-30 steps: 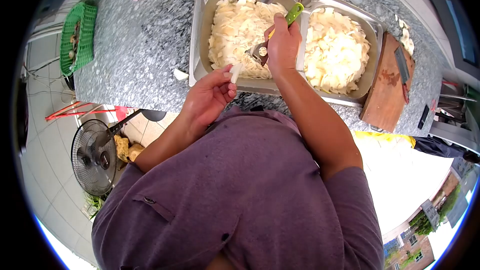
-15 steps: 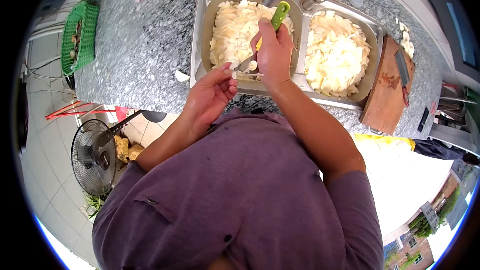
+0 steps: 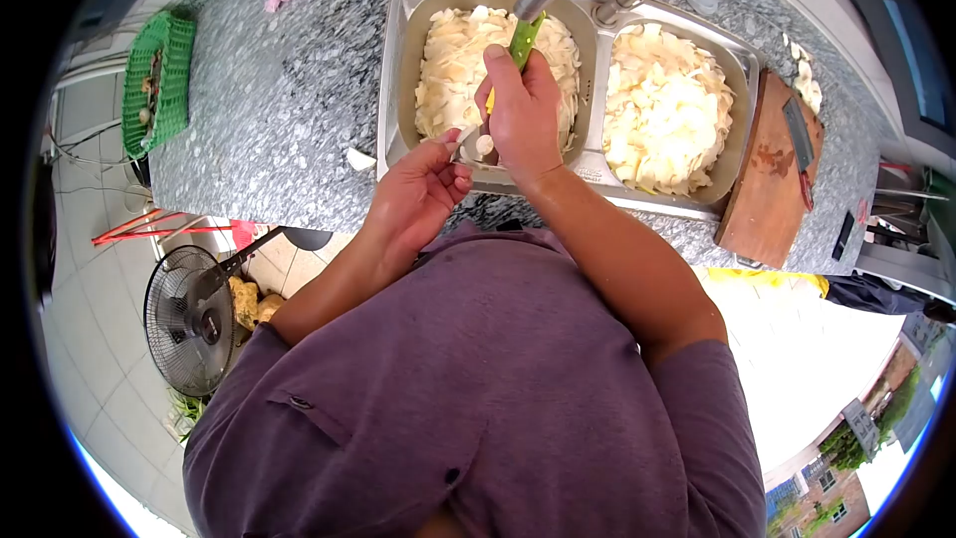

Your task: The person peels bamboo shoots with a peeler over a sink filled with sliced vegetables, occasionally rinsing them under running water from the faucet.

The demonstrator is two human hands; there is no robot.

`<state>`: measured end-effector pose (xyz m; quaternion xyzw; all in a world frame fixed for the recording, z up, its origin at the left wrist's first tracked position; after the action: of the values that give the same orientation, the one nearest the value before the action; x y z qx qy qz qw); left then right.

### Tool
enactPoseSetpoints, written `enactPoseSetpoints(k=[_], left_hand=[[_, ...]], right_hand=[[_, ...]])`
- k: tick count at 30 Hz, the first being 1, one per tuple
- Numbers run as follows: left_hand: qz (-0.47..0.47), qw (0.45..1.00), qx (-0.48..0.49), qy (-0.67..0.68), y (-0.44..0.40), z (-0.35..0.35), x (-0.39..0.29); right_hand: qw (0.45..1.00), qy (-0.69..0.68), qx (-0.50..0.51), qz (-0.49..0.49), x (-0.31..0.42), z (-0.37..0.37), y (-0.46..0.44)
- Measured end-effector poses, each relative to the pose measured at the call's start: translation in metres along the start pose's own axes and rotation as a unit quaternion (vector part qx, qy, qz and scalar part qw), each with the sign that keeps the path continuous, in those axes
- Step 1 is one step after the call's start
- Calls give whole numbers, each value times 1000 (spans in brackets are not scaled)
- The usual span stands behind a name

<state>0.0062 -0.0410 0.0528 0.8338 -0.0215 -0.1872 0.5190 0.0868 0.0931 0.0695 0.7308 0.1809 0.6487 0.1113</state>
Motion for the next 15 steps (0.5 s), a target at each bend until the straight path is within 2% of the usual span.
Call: enactPoseSetpoints(k=[4, 7, 11, 15], left_hand=[[2, 1000, 23, -1, 2, 0, -6], [-22, 999, 23, -29, 5, -7, -11], [-40, 997, 30, -64, -5, -4, -10], [-28, 995, 48, -77, -12, -2, -6]], right_hand=[[995, 35, -80, 38, -17, 6, -41], [993, 20, -119, 5, -14, 19, -55], [996, -18, -78, -24, -8, 17, -42], [994, -32, -90, -45, -7, 19, -33]])
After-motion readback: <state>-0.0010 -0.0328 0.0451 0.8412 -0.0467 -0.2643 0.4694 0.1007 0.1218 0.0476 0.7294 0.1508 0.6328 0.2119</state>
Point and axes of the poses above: each hand's wrist, its own y-axis away from the middle knuckle, its own z-axis out of the back of the hand, x = y × z, the point moved 4 cm from there along -y, towards the middle knuckle, and after that the axes turned 12 degrees about -x, right-handed, at the moved point
